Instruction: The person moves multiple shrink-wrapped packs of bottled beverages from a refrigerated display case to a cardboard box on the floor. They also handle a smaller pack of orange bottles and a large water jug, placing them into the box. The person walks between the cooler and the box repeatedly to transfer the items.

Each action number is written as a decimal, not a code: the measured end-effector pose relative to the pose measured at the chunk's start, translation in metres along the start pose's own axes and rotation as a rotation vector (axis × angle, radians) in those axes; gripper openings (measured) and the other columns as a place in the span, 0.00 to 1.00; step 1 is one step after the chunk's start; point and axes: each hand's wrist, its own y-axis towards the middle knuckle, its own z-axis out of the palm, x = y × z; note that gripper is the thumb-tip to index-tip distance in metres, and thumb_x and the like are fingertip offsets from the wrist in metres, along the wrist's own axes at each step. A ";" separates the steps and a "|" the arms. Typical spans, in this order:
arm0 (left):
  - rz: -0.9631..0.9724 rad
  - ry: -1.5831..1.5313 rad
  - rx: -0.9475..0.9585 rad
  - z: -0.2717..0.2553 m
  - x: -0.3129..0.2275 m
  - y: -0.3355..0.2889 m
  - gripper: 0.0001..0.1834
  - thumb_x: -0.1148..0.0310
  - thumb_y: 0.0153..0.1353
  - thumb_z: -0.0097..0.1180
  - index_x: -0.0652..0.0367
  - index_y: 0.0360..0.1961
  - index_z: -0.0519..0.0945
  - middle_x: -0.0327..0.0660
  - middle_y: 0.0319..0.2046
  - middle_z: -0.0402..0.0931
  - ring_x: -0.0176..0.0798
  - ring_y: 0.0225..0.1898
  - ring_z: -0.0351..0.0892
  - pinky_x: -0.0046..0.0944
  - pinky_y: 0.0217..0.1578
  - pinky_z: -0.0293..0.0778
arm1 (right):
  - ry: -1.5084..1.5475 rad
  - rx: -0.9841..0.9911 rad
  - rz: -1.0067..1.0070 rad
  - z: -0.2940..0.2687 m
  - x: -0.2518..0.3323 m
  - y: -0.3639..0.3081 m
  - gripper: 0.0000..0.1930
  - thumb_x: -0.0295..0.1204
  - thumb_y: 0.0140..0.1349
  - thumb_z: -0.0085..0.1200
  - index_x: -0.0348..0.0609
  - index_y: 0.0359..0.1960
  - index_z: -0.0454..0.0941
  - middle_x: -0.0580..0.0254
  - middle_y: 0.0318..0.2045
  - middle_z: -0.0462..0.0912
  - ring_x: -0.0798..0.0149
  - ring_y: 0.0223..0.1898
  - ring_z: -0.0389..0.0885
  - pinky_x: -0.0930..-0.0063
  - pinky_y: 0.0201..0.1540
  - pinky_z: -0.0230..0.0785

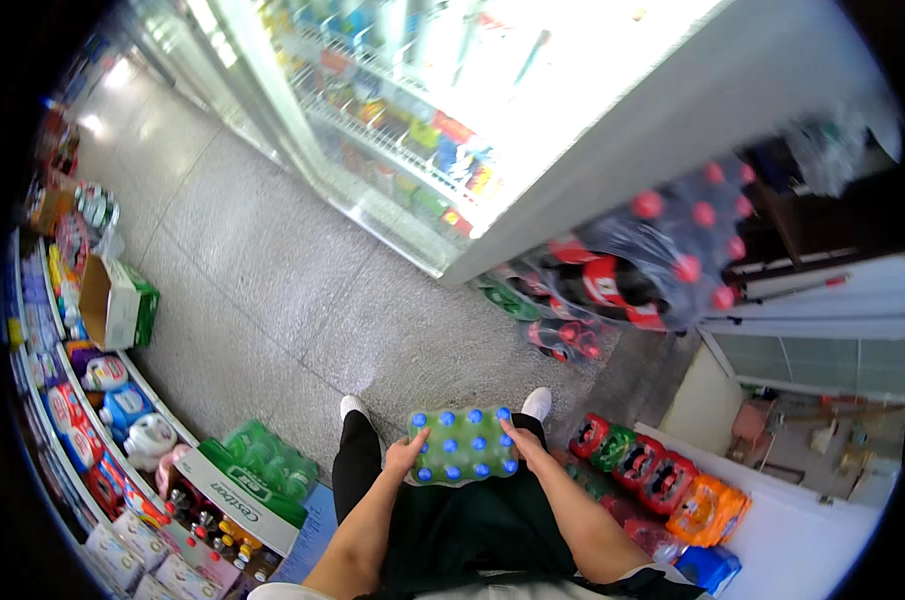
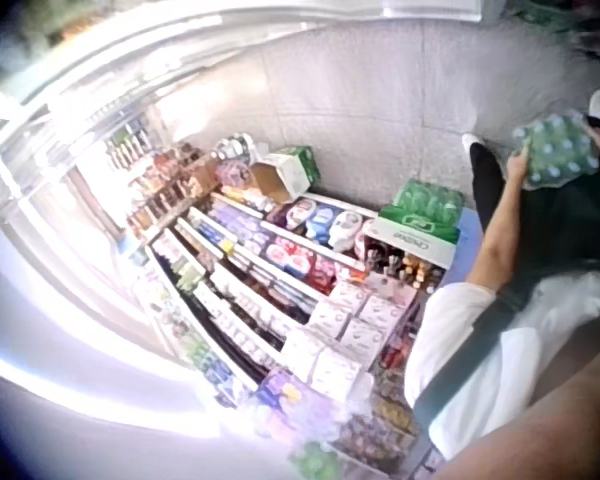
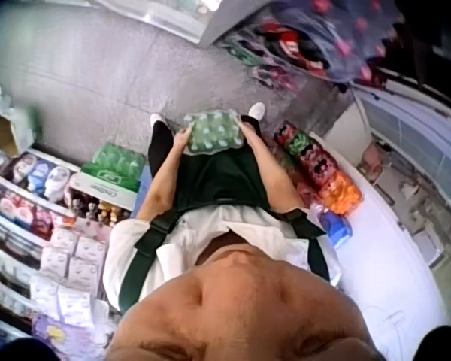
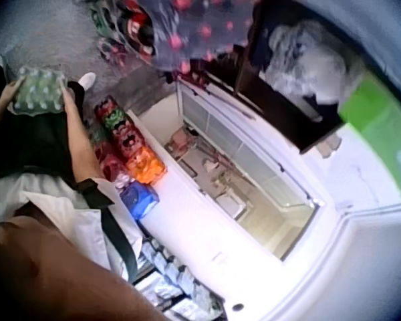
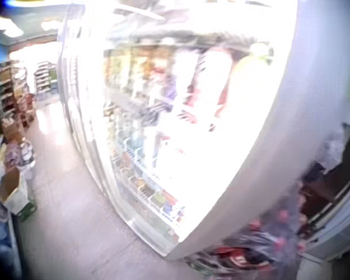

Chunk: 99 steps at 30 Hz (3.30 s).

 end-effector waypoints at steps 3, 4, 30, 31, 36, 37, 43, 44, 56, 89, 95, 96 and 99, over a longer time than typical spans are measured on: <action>0.065 0.005 0.019 -0.014 -0.047 -0.033 0.55 0.25 0.42 0.53 0.72 0.52 0.74 0.59 0.43 0.78 0.50 0.46 0.80 0.41 0.49 0.71 | 0.066 -0.049 -0.111 -0.015 0.006 -0.043 0.37 0.62 0.53 0.56 0.41 0.52 0.75 0.61 0.49 0.78 0.63 0.50 0.75 0.68 0.50 0.68; 0.105 0.048 0.000 -0.008 -0.053 -0.031 0.56 0.25 0.42 0.53 0.73 0.53 0.74 0.59 0.43 0.79 0.50 0.46 0.80 0.41 0.50 0.71 | 0.049 -0.119 -0.133 -0.022 0.006 -0.050 0.37 0.62 0.53 0.55 0.41 0.52 0.75 0.61 0.49 0.78 0.64 0.49 0.75 0.68 0.50 0.68; 0.410 0.431 -0.076 0.237 -0.359 -0.206 0.52 0.38 0.38 0.69 0.74 0.53 0.72 0.56 0.39 0.80 0.45 0.40 0.82 0.40 0.40 0.76 | 0.198 -0.203 -0.192 -0.340 -0.016 -0.177 0.48 0.73 0.56 0.23 0.47 0.62 0.68 0.46 0.60 0.69 0.46 0.64 0.62 0.60 0.65 0.50; 0.454 0.498 -0.048 0.254 -0.369 -0.193 0.51 0.38 0.38 0.69 0.72 0.53 0.73 0.56 0.39 0.81 0.45 0.40 0.82 0.40 0.40 0.76 | 0.237 -0.215 -0.155 -0.351 -0.027 -0.174 0.49 0.74 0.56 0.22 0.46 0.62 0.68 0.45 0.60 0.69 0.46 0.64 0.62 0.59 0.65 0.50; 0.797 0.759 0.174 0.346 -0.464 -0.195 0.46 0.35 0.37 0.66 0.61 0.50 0.77 0.53 0.42 0.80 0.51 0.45 0.80 0.45 0.46 0.73 | 0.716 -0.221 0.046 -0.387 -0.092 -0.104 0.54 0.77 0.52 0.21 0.42 0.64 0.64 0.45 0.58 0.71 0.51 0.62 0.66 0.60 0.63 0.54; 0.815 0.782 0.186 0.359 -0.479 -0.197 0.46 0.35 0.37 0.66 0.61 0.51 0.77 0.52 0.43 0.80 0.52 0.46 0.79 0.45 0.47 0.73 | 0.839 -0.189 0.035 -0.396 -0.074 -0.122 0.55 0.78 0.51 0.21 0.42 0.64 0.63 0.45 0.57 0.72 0.51 0.60 0.67 0.61 0.62 0.56; 1.060 0.948 0.274 0.435 -0.576 -0.181 0.46 0.37 0.34 0.68 0.58 0.51 0.77 0.51 0.43 0.80 0.52 0.45 0.79 0.44 0.47 0.74 | 1.425 -0.034 -0.119 -0.440 -0.011 -0.133 0.47 0.75 0.55 0.21 0.57 0.68 0.55 0.60 0.64 0.62 0.56 0.64 0.60 0.51 0.62 0.56; 1.097 1.002 0.257 0.448 -0.593 -0.186 0.45 0.37 0.34 0.68 0.56 0.51 0.77 0.51 0.43 0.80 0.51 0.46 0.80 0.43 0.47 0.74 | 1.501 -0.001 -0.192 -0.442 -0.005 -0.121 0.46 0.74 0.56 0.21 0.57 0.68 0.55 0.61 0.64 0.62 0.56 0.64 0.60 0.51 0.62 0.56; 1.311 1.306 0.247 0.539 -0.677 -0.057 0.54 0.40 0.30 0.71 0.61 0.59 0.70 0.58 0.36 0.80 0.58 0.39 0.78 0.49 0.46 0.73 | 1.774 0.146 -0.526 -0.482 0.046 0.104 0.39 0.68 0.60 0.29 0.58 0.66 0.58 0.68 0.63 0.64 0.60 0.64 0.60 0.56 0.64 0.54; 1.539 1.225 0.006 0.569 -0.650 0.048 0.44 0.45 0.35 0.71 0.61 0.52 0.77 0.49 0.22 0.78 0.46 0.25 0.78 0.42 0.36 0.72 | 1.993 -0.131 -0.484 -0.493 0.098 0.268 0.34 0.66 0.58 0.36 0.57 0.56 0.69 0.67 0.50 0.76 0.61 0.49 0.77 0.61 0.46 0.73; 1.450 1.295 0.021 0.576 -0.658 0.042 0.46 0.42 0.36 0.70 0.59 0.55 0.75 0.50 0.20 0.77 0.49 0.25 0.79 0.43 0.37 0.73 | 1.999 -0.023 -0.415 -0.495 0.087 0.269 0.38 0.69 0.54 0.39 0.56 0.58 0.67 0.65 0.52 0.75 0.59 0.52 0.75 0.59 0.49 0.72; 1.461 1.279 0.016 0.575 -0.656 0.042 0.46 0.42 0.36 0.70 0.59 0.55 0.75 0.50 0.19 0.77 0.49 0.25 0.79 0.43 0.37 0.73 | 1.974 -0.006 -0.417 -0.496 0.083 0.265 0.38 0.69 0.54 0.39 0.56 0.58 0.67 0.65 0.52 0.75 0.60 0.52 0.75 0.59 0.49 0.71; 1.437 1.229 0.068 0.576 -0.648 0.037 0.46 0.43 0.36 0.71 0.58 0.56 0.74 0.50 0.22 0.79 0.49 0.25 0.79 0.43 0.39 0.72 | 1.919 -0.013 -0.427 -0.496 0.074 0.254 0.38 0.68 0.55 0.38 0.56 0.59 0.67 0.65 0.53 0.74 0.61 0.53 0.74 0.59 0.50 0.71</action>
